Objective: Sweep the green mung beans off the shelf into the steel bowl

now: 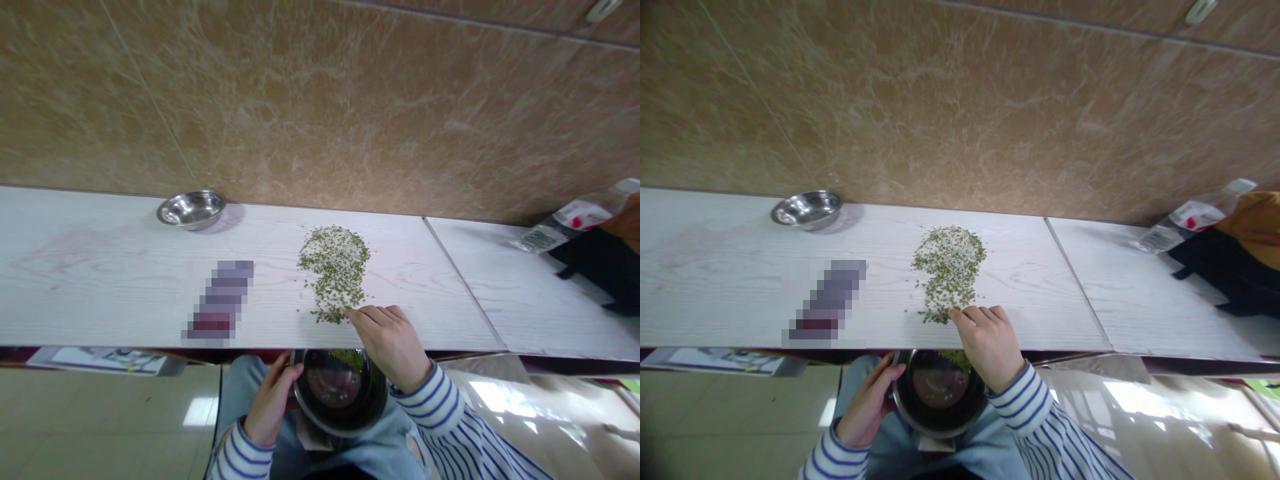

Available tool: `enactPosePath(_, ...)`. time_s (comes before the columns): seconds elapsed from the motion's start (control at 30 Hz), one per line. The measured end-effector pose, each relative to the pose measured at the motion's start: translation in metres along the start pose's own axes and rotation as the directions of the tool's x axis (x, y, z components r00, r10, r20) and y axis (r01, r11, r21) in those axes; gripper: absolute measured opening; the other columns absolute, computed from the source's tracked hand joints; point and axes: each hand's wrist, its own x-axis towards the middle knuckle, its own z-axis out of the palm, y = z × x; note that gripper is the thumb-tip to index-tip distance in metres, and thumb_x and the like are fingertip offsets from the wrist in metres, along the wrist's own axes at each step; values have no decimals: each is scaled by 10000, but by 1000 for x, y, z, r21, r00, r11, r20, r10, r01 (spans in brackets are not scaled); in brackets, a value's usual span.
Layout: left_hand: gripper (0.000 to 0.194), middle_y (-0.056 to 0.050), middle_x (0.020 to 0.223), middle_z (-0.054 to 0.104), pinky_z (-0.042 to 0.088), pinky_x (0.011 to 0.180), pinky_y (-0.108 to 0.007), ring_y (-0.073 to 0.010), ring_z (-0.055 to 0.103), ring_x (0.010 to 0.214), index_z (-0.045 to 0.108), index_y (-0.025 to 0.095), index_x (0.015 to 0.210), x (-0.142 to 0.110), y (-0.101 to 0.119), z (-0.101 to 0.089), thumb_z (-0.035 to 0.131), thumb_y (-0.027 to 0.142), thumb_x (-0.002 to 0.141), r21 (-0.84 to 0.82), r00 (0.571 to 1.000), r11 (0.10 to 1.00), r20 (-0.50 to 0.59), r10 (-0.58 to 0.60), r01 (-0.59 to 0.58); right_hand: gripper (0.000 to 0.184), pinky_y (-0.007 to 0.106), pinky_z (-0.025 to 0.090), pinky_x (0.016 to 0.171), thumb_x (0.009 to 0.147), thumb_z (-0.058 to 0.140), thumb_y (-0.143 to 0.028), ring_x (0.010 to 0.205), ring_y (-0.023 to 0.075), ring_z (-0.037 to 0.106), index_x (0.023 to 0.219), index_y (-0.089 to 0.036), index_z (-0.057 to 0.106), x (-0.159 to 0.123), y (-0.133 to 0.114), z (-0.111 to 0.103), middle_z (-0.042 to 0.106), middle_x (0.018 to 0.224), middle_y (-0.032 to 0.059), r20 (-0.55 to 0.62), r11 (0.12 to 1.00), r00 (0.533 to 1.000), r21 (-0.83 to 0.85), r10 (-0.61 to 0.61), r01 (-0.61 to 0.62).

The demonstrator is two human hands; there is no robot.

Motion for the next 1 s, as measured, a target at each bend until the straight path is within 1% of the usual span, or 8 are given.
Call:
enactPosePath(0.23, 465, -105, 1243, 715, 509, 615, -230, -254, 638, 1146, 657, 167, 1193, 2, -1, -2, 717, 219, 735, 3, 1000, 1000, -17, 4, -4, 203, 310, 319, 736, 951, 560, -135, 798, 148, 634, 1109, -218, 659, 2, -2, 1, 711, 886, 6, 5, 1000, 1000, -2, -4, 4)
enactPosePath(0.4, 494, -108, 1243, 713, 499, 581, -234, -245, 652, 1105, 610, 163, 1255, 2, 1, -3, 676, 237, 772, 30, 1000, 1000, 14, 1, -2, 181, 309, 317, 735, 951, 569, -143, 802, 150, 638, 1094, -214, 654, 1, -1, 0, 715, 898, 4, -13, 1000, 1000, 24, 3, -2)
enactPosePath(0.5, 526, -122, 1263, 700, 491, 560, -237, -255, 649, 1100, 589, 152, 1271, 2, 2, -2, 676, 250, 763, 36, 1000, 999, 14, -4, 3, 182, 309, 313, 732, 954, 563, -143, 797, 150, 633, 1093, -218, 653, 3, -1, -1, 714, 893, 3, -23, 1000, 1000, 16, 0, 1)
enactPosePath(0.6, 555, -135, 1287, 683, 481, 545, -234, -266, 637, 1124, 578, 143, 1270, 1, 3, -3, 684, 251, 736, 28, 1000, 1000, 12, 1, -1, 194, 310, 308, 731, 960, 549, -144, 798, 148, 626, 1103, -224, 653, 9, -3, 1, 714, 891, 10, -4, 1000, 1000, -10, -4, 4)
enactPosePath(0.7, 610, -147, 1266, 689, 493, 551, -257, -279, 654, 1078, 569, 144, 1286, 1, 3, -5, 705, 274, 706, 23, 1000, 1000, 11, -5, 5, 190, 315, 305, 731, 962, 547, -155, 792, 153, 620, 1104, -222, 653, 18, -8, 2, 707, 872, 14, 32, 999, 999, -34, -5, 6)
enactPosePath(0.8, 623, -139, 1245, 702, 487, 548, -254, -258, 668, 1025, 581, 147, 1281, 2, 2, -8, 717, 276, 688, 8, 1000, 1000, -9, 7, -7, 189, 319, 308, 744, 959, 552, -154, 807, 156, 624, 1105, -223, 650, 31, -13, 4, 712, 899, 13, 41, 999, 999, -33, -24, 26)
enactPosePath(0.93, 696, -109, 1059, 766, 476, 527, -260, -247, 702, 888, 546, 152, 1341, 1, 3, -11, 723, 294, 683, -2, 1000, 1000, -10, -9, 9, 169, 326, 313, 743, 959, 543, -143, 797, 156, 623, 1058, -215, 659, 47, -21, 8, 716, 882, 19, 58, 995, 995, -58, -77, 81)
enactPosePath(1.0, 717, -102, 1035, 768, 486, 539, -268, -250, 705, 880, 538, 150, 1354, 0, 5, -12, 728, 302, 679, -3, 1000, 1000, 0, -8, 8, 165, 326, 316, 746, 957, 539, -133, 797, 157, 624, 1041, -208, 659, 51, -23, 9, 720, 887, 24, 78, 992, 992, -64, -102, 107)
